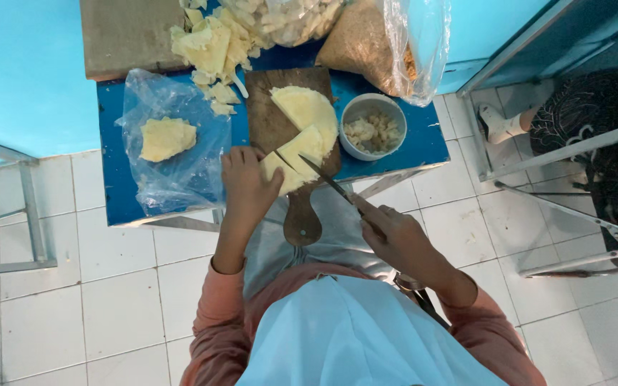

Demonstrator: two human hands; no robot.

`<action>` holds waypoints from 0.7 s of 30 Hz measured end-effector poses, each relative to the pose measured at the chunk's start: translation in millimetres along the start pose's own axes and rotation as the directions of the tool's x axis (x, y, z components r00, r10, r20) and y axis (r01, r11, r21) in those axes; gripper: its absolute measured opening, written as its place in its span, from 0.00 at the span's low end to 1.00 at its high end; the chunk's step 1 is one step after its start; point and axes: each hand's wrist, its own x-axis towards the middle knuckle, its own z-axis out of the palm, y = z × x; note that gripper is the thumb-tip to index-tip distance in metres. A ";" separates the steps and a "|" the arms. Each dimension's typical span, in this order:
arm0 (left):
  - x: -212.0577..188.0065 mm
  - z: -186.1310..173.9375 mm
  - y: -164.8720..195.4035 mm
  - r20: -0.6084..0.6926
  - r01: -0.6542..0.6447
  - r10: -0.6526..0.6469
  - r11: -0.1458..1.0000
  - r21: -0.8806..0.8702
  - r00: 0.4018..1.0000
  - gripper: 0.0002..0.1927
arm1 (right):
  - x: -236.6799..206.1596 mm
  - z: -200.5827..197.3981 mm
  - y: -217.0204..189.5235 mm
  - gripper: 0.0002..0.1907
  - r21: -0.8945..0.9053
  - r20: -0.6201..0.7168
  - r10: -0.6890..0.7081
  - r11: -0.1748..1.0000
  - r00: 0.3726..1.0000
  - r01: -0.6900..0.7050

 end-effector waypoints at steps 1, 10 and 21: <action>3.6 -3.5 -1.0 0.008 -0.024 0.024 0.999 -0.025 1.000 0.22 | 3.5 5.5 1.4 0.29 0.007 0.007 0.020 1.000 1.000 -0.020; 8.1 -44.3 8.3 0.252 0.294 -0.178 0.767 -0.570 0.951 0.23 | -1.4 -8.1 16.8 0.30 0.090 -0.122 0.033 0.996 0.992 -0.022; 31.1 50.0 0.8 0.177 0.297 -0.240 0.701 -0.648 0.954 0.15 | 0.2 -11.5 27.3 0.29 0.126 -0.178 0.067 0.991 0.982 -0.045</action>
